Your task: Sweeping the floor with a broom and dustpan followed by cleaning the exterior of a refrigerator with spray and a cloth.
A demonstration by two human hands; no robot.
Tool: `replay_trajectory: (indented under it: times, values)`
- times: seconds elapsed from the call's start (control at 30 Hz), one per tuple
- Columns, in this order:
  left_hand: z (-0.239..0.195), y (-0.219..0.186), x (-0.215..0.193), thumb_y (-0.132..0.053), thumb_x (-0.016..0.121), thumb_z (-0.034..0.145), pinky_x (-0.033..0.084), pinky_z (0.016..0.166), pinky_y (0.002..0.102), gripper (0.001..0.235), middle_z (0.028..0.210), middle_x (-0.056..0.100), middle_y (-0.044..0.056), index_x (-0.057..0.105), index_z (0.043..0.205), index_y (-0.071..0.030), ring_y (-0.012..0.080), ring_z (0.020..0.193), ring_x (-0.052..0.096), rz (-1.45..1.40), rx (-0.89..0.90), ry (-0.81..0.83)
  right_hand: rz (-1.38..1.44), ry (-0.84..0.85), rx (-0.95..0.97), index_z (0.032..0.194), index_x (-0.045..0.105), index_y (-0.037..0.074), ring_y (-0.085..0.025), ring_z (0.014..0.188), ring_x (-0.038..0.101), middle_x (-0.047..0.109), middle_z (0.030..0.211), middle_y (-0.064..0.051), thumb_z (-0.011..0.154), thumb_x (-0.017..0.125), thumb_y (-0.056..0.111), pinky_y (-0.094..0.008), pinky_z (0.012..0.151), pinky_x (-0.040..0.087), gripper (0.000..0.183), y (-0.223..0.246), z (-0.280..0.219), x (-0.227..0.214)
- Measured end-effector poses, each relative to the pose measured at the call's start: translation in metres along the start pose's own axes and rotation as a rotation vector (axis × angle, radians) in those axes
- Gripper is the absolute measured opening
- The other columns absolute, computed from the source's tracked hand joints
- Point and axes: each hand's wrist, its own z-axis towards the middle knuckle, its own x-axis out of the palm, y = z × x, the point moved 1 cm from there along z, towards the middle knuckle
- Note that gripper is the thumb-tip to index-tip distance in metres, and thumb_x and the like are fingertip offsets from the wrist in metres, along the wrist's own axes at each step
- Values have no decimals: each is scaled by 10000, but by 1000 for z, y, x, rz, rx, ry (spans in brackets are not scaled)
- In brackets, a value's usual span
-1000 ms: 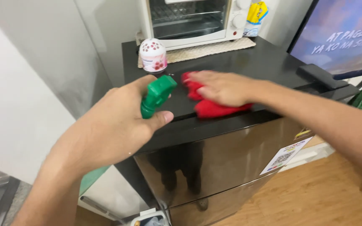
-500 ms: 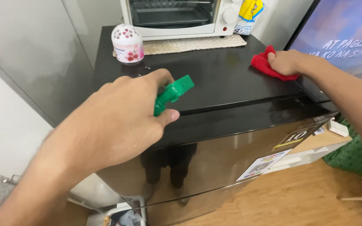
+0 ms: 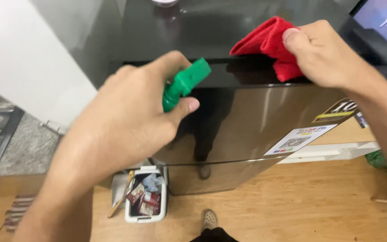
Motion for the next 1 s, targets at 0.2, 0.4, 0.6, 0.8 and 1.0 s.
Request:
replay_trajectory:
  times: [0.2,0.4,0.6,0.8,1.0]
  values:
    - [-72,39,20,-286,728,870,519,646,454,347,667,684,181,644,1174,-143,398,696,694,-262,-137,160,-290,-436,-882,1327,679,-50,-398,1251,631,692,1250,-167,1030,416,110,-599,1213,371,428,75,-56,81]
    - [-135,89,50,-295,728,868,510,582,453,364,622,636,198,648,1189,-143,392,553,678,-472,-275,271,-530,-727,-781,1446,719,128,-379,1490,419,682,1480,-48,1024,449,214,-855,992,-92,509,74,-63,179]
    - [-175,119,78,-244,722,840,504,656,436,313,670,649,210,679,1130,-136,363,628,652,-527,-346,316,-601,-515,-453,1655,466,307,-451,1574,111,228,1733,-98,1051,484,381,-907,1019,-27,609,20,-46,295]
    - [-184,149,155,-243,736,846,508,719,439,319,778,713,187,677,1124,-97,344,754,695,-549,-272,308,-625,-364,-668,1587,430,307,-318,1576,182,284,1692,49,999,530,401,-688,1117,393,604,-72,-61,473]
    - [-172,172,247,-199,738,846,534,771,414,297,849,740,196,685,1118,-91,363,884,724,-644,-370,226,-755,-33,-789,1616,335,150,-211,1470,398,294,1685,26,986,520,230,-458,1055,441,661,-182,-86,539]
